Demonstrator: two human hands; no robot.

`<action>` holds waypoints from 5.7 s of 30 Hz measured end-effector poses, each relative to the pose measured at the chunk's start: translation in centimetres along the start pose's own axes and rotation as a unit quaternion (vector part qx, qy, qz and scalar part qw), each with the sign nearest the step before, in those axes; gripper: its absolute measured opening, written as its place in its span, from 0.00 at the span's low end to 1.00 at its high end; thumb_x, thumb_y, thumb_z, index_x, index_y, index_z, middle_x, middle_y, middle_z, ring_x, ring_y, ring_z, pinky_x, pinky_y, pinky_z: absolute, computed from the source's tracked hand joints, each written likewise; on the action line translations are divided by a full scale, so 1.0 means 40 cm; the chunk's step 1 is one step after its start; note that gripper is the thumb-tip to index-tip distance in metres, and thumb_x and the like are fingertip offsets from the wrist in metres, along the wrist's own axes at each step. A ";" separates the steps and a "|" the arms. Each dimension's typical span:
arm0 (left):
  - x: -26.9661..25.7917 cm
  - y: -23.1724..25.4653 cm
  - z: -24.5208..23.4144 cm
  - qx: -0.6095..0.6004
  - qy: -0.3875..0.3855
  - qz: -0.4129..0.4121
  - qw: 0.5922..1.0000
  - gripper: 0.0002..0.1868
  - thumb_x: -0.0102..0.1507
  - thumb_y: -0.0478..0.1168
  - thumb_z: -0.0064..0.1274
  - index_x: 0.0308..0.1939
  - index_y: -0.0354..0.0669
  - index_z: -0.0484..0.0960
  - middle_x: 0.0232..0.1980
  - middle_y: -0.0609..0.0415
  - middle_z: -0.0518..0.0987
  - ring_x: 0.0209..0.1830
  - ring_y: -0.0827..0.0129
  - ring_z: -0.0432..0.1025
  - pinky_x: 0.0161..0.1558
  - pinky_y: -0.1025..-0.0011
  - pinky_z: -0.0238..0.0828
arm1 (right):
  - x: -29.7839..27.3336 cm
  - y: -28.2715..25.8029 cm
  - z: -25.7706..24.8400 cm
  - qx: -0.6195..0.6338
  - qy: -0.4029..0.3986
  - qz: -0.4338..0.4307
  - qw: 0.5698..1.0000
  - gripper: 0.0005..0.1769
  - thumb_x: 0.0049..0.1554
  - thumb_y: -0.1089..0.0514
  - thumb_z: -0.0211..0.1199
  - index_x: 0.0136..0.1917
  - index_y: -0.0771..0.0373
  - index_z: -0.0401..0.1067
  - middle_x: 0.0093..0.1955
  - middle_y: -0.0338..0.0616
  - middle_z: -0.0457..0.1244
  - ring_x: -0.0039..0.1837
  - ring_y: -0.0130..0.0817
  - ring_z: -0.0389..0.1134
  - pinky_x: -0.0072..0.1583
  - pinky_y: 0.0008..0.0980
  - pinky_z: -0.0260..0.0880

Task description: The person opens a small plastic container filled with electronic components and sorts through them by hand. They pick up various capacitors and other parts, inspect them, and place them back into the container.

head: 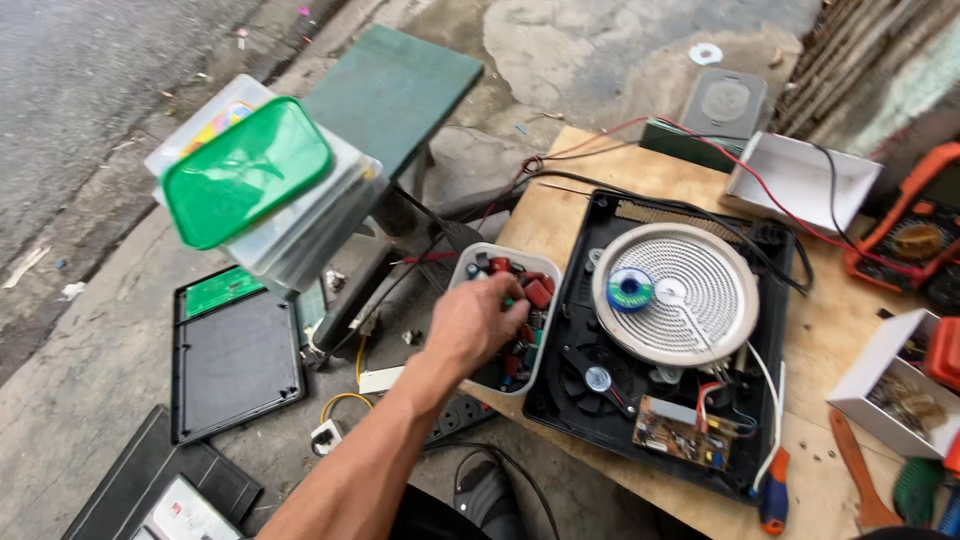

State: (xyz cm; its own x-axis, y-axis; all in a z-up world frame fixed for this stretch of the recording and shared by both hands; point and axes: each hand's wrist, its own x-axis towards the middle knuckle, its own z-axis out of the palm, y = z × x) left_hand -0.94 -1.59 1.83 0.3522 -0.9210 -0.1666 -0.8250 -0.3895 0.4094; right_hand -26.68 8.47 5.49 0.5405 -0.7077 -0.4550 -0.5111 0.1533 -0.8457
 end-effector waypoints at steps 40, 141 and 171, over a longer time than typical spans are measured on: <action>-0.383 0.317 0.288 -0.708 -0.060 -0.213 0.670 0.24 0.61 0.29 0.69 0.63 0.36 0.90 0.49 0.46 0.89 0.48 0.67 0.85 0.57 0.73 0.84 | 0.043 0.139 -0.685 0.085 0.310 -0.136 0.937 0.18 0.83 0.53 0.57 0.55 0.68 0.75 0.52 0.56 0.71 0.60 0.46 0.78 0.73 0.40 0.79; -0.407 -0.149 -0.073 -0.297 0.209 -0.087 0.928 0.13 0.69 0.45 0.61 0.56 0.55 0.92 0.56 0.61 0.91 0.54 0.72 0.85 0.57 0.71 0.83 | 0.374 -0.168 -0.102 -0.091 0.103 -0.119 0.983 0.10 0.66 0.57 0.69 0.59 0.57 0.86 0.48 0.34 0.75 0.48 0.24 0.71 0.53 0.26 0.72; -0.057 -0.196 0.059 0.128 0.057 0.098 0.985 0.10 0.64 0.55 0.65 0.36 0.58 0.89 0.36 0.54 0.82 0.39 0.49 0.77 0.37 0.50 0.73 | 0.577 -0.040 0.041 -0.626 0.109 -0.321 0.703 0.07 0.62 0.53 0.62 0.40 0.48 0.75 0.43 0.38 0.64 0.52 0.48 0.66 0.52 0.51 0.64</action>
State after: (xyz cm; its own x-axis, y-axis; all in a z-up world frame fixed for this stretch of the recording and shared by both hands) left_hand 3.67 3.55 -3.12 0.2111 -0.9775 0.0014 -0.9612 -0.2074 0.1821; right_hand -12.30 -7.00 -4.12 0.8826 -0.4639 0.0770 -0.4700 -0.8755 0.1122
